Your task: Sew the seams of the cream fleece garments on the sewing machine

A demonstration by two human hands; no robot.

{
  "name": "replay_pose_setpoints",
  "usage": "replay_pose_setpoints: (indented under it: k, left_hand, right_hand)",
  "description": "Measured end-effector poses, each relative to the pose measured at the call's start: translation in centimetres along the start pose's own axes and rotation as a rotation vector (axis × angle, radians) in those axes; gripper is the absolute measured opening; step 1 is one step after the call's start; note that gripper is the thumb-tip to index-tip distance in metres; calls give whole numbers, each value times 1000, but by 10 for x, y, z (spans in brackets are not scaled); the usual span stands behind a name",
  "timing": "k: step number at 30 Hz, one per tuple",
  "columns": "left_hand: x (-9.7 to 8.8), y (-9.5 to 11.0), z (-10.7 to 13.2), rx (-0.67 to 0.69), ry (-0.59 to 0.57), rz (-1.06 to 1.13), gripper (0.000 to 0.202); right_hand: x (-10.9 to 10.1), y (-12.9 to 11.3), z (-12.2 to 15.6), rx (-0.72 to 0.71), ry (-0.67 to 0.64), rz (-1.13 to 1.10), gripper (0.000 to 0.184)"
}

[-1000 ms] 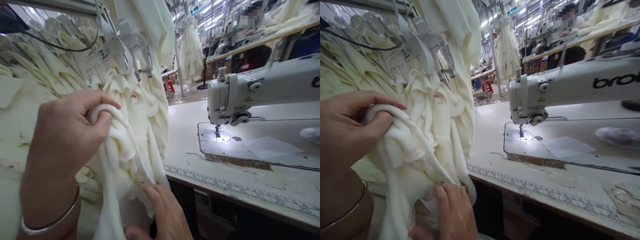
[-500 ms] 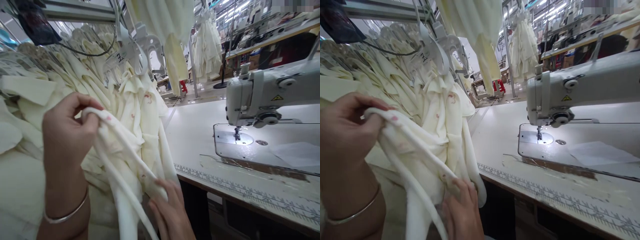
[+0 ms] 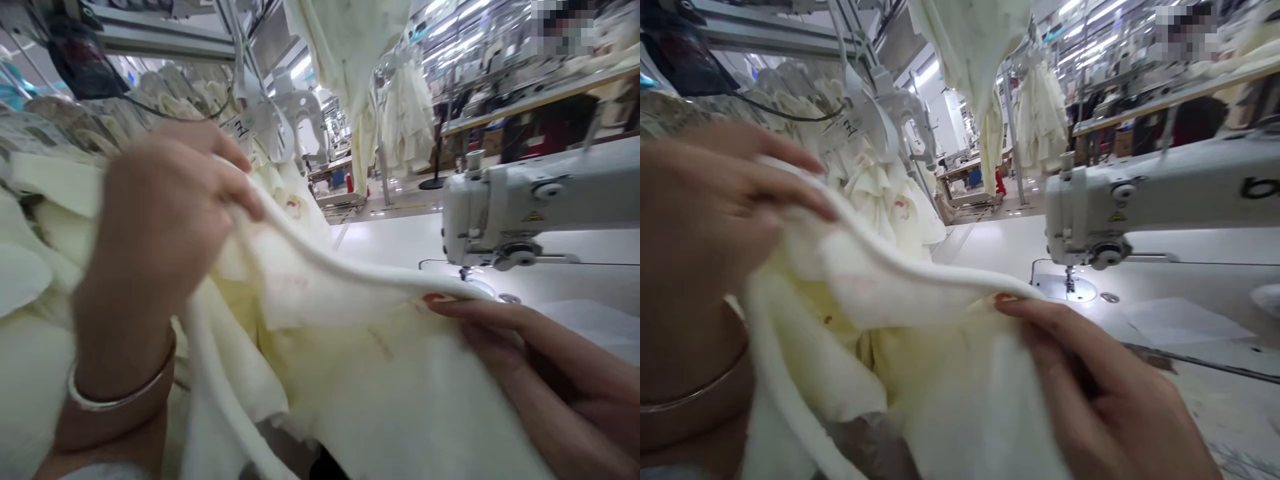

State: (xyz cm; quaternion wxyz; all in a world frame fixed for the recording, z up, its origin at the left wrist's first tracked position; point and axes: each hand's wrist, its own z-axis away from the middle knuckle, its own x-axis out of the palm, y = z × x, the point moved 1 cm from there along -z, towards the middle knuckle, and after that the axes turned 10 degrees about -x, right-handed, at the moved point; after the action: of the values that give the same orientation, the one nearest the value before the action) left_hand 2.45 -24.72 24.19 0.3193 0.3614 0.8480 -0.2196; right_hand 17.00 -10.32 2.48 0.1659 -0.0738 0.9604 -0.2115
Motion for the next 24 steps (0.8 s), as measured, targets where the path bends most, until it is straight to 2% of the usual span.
replay_pose_setpoints:
  k: [1,3,6,10,13,16,19,21,24]
  left_hand:
    - [15,9,-5,37,-69,-80,34]
    - [45,24,-14,89,-176,-235,43]
    - [71,43,-24,123,-176,-244,37]
    - [69,56,-27,164,-126,-133,29]
    - [63,54,-27,121,-29,-89,29]
    - [65,47,-27,54,51,-41,29]
    - [68,41,-24,-11,80,1,28]
    - [66,35,-19,-53,74,12,27]
    - [61,23,-2,-114,116,49,25]
  right_hand:
    - [-6,12,-1,-62,-24,82,21]
    - [-2,22,2,-150,-39,264,26]
    - [30,4,13,-192,-10,373,24]
    - [70,-27,29,-115,-114,1,18]
    - [81,-26,39,25,-101,-136,18]
    - [81,-17,43,73,4,-67,29]
    - [74,-15,47,70,-86,-54,9]
    - [59,-15,53,38,-166,-78,11]
    - [27,-7,60,-49,-83,60,17]
